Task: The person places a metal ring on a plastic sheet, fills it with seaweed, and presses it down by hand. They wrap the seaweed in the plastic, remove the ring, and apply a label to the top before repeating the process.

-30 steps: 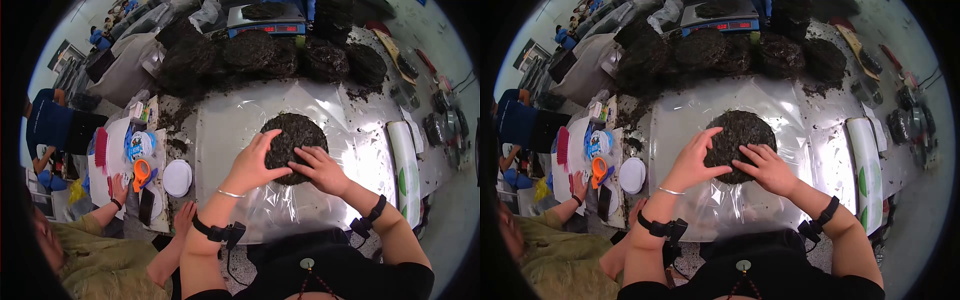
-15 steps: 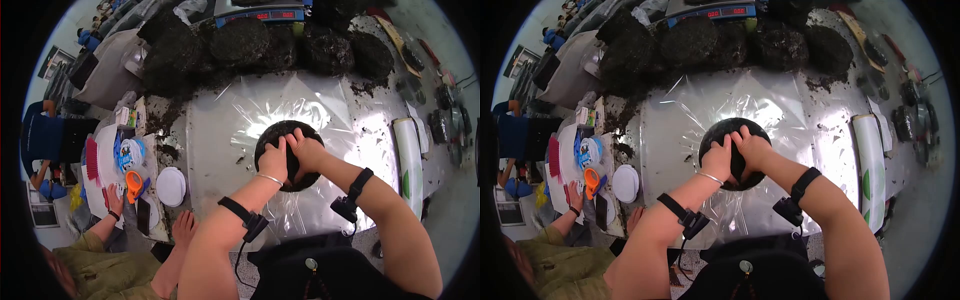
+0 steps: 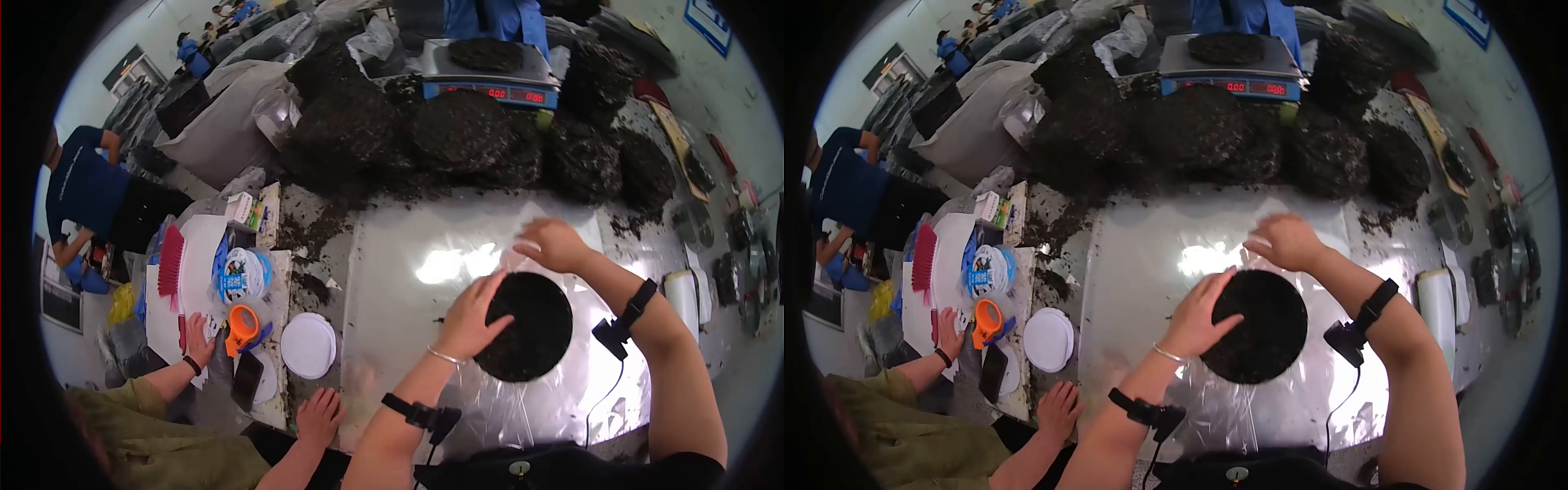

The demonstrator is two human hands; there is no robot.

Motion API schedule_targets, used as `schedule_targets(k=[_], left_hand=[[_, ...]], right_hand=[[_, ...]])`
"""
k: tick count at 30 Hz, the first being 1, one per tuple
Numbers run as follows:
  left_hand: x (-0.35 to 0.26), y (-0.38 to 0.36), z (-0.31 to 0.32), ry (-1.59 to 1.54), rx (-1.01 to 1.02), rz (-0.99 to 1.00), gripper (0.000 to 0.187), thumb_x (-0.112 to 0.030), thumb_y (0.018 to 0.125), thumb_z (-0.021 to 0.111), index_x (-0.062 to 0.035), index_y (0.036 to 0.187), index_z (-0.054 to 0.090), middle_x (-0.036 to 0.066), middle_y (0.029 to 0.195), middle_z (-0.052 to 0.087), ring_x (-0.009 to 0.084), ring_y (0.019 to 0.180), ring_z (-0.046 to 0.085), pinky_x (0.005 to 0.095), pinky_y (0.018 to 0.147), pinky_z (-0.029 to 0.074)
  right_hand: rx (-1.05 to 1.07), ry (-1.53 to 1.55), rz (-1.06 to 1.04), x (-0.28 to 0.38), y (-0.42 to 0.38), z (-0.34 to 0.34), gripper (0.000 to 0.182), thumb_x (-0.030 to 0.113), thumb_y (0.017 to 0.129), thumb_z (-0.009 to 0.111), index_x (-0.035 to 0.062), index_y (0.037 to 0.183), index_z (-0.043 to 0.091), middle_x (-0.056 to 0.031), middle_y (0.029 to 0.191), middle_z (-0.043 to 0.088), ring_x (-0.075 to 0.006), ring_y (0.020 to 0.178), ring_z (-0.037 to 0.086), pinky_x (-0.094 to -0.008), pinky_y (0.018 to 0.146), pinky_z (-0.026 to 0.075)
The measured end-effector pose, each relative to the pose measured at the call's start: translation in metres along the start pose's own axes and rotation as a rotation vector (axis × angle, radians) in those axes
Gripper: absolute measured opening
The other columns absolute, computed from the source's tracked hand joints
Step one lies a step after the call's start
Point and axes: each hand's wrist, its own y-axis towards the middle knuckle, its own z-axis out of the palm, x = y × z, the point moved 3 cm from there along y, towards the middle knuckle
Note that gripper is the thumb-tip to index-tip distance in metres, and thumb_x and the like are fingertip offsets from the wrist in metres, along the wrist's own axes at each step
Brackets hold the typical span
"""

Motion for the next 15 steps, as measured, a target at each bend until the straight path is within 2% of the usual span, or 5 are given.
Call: schedule_targets(k=[1, 3, 6, 12, 15], left_hand=[[0.002, -0.001, 0.000, -0.024, -0.021, 0.005, 0.077, -0.022, 0.085, 0.080, -0.0072, 0.151, 0.043, 0.019, 0.138, 0.057, 0.0378, 0.124, 0.057, 0.0429, 0.107, 0.046], [0.004, 0.000, -0.002, -0.046, -0.039, 0.007, 0.077, -0.023, 0.085, 0.079, -0.0064, 0.151, 0.043, 0.020, 0.134, 0.058, 0.0385, 0.122, 0.058, 0.0437, 0.107, 0.046], [0.009, 0.004, -0.002, -0.042, -0.001, 0.027, 0.077, -0.022, 0.086, 0.078, -0.0052, 0.152, 0.042, 0.019, 0.136, 0.056, 0.0382, 0.123, 0.056, 0.0449, 0.107, 0.045], [0.008, 0.004, -0.002, -0.016, 0.029, -0.017, 0.076, -0.025, 0.088, 0.076, -0.0040, 0.152, 0.041, 0.019, 0.138, 0.052, 0.0376, 0.121, 0.056, 0.0459, 0.106, 0.045], [0.005, 0.003, -0.001, 0.012, 0.011, -0.002, 0.076, -0.024, 0.088, 0.076, -0.0021, 0.152, 0.040, 0.021, 0.140, 0.052, 0.0395, 0.126, 0.053, 0.0455, 0.110, 0.042]], right_hand=[[-0.427, 0.036, -0.209, 0.014, 0.024, -0.032, 0.057, 0.032, 0.083, 0.080, 0.0089, 0.132, 0.063, -0.0194, 0.135, 0.059, -0.0366, 0.128, 0.055, -0.0476, 0.108, 0.044], [-0.675, -0.122, -0.263, 0.043, 0.073, -0.090, 0.093, 0.022, 0.064, 0.091, 0.0170, 0.146, 0.048, -0.0144, 0.149, 0.046, -0.0360, 0.139, 0.043, -0.0465, 0.116, 0.038], [-0.477, -0.498, -0.265, 0.032, 0.149, -0.084, 0.112, 0.027, 0.061, 0.093, 0.0218, 0.157, 0.035, -0.0127, 0.150, 0.041, -0.0330, 0.141, 0.039, -0.0447, 0.117, 0.033], [-0.438, -0.591, -0.232, 0.026, 0.176, -0.051, 0.110, 0.025, 0.064, 0.089, 0.0209, 0.159, 0.034, -0.0119, 0.135, 0.046, -0.0292, 0.124, 0.046, -0.0383, 0.105, 0.039], [-0.651, -0.597, -0.314, 0.028, 0.165, -0.064, 0.081, 0.011, 0.077, 0.073, 0.0207, 0.152, 0.046, -0.0124, 0.135, 0.053, -0.0292, 0.124, 0.050, -0.0395, 0.104, 0.041]])
